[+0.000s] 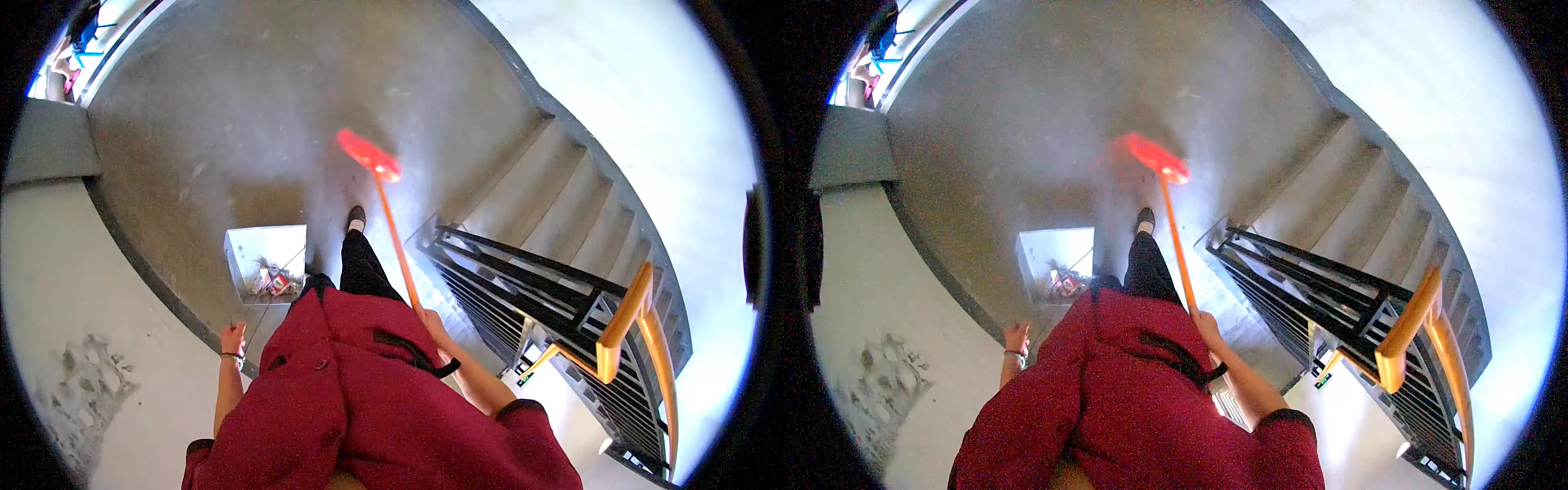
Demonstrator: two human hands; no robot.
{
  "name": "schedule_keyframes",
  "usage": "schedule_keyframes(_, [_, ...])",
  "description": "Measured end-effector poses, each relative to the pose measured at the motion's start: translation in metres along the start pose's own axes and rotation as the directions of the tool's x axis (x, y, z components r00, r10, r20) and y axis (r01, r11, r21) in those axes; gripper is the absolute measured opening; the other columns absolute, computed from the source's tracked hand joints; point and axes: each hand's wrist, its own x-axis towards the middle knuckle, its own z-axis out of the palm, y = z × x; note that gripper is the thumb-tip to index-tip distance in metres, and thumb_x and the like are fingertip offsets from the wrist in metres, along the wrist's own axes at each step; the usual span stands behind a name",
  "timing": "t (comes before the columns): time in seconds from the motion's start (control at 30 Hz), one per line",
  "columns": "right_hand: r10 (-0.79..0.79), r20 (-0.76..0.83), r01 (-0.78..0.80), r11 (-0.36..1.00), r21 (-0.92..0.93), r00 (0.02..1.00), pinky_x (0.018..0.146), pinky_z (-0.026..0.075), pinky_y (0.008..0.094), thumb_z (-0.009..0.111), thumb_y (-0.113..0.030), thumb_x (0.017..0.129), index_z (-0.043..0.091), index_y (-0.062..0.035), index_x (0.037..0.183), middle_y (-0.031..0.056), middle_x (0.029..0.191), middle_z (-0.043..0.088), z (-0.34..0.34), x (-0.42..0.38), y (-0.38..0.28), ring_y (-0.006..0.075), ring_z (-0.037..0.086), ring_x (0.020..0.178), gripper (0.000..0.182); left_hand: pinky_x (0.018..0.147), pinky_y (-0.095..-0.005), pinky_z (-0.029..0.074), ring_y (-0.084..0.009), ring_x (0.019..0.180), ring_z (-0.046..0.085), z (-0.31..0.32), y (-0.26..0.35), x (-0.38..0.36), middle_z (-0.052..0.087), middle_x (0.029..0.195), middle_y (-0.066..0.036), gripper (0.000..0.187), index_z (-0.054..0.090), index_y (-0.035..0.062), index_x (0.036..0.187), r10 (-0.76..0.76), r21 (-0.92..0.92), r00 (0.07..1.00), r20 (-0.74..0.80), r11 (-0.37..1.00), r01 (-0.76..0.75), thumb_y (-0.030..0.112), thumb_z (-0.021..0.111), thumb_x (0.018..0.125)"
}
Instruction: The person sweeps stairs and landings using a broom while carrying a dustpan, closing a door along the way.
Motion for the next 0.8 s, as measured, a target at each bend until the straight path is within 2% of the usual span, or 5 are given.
schedule_keyframes(0.07, [-0.104,-0.271,0.022,0.957,-0.29,0.957,0.053,0.041,0.0355,0.033,-0.045,0.075,0.053,0.0069,0.06,0.0188,0.058,0.053,0.006,0.017,-0.021,0.0262,0.054,0.059,0.057,0.03,-0.0217,0.026,-0.0079,0.033,0.03,-0.003,-0.022,0.015,0.034,0.044,0.002,0.023,0.046,0.0059,0.061,0.012,-0.008,0.998,0.067,1.0,-0.011,0.026,0.058,0.061])
schedule_keyframes(0.2, [-0.201,0.031,0.187,0.951,0.247,0.979,0.03,0.034,0.0307,0.036,-0.023,0.073,0.039,-0.0059,0.049,0.0071,0.04,0.037,-0.021,0.05,-0.063,0.0175,0.04,0.032,0.03,0.034,-0.0235,0.029,-0.0084,0.038,0.037,-0.018,-0.046,0.005,0.043,0.047,0.0,0.027,0.048,0.0016,0.059,0.145,0.161,0.985,0.088,0.974,-0.158,0.027,0.058,0.062])
schedule_keyframes(0.37, [0.134,0.316,-0.296,0.78,0.551,0.939,0.037,0.034,0.0362,0.024,-0.04,0.077,0.038,-0.0058,0.043,0.0124,0.041,0.039,0.025,0.08,-0.062,0.0243,0.04,0.038,0.05,0.043,-0.0269,0.035,-0.0122,0.044,0.042,-0.02,-0.068,-0.03,0.046,0.046,-0.006,0.033,0.052,-0.001,0.062,0.258,0.25,0.966,0.018,0.934,-0.255,0.032,0.055,0.064])
schedule_keyframes(0.43, [0.028,0.42,-0.305,0.73,0.611,0.907,0.038,0.034,0.0317,0.045,0.002,0.055,0.038,-0.003,0.044,0.01,0.043,0.039,0.054,0.023,-0.096,0.0221,0.042,0.041,0.014,0.043,-0.0281,0.035,-0.0146,0.043,0.043,-0.018,-0.087,-0.027,0.047,0.048,-0.008,0.034,0.052,-0.0011,0.062,0.259,0.303,0.966,0.013,0.919,-0.251,0.033,0.055,0.063])
schedule_keyframes(0.8, [-0.026,0.668,-0.312,0.871,0.38,0.743,0.039,0.033,0.0223,0.035,-0.018,0.077,0.03,-0.0095,0.059,-0.0008,0.046,0.03,0.259,-0.087,-0.185,0.0085,0.032,0.037,0.021,0.051,-0.0331,0.038,-0.0243,0.056,0.052,0.025,-0.16,-0.018,0.052,0.057,-0.013,0.037,0.051,0.0003,0.061,0.195,0.174,0.963,-0.186,0.971,-0.163,0.037,0.053,0.062])
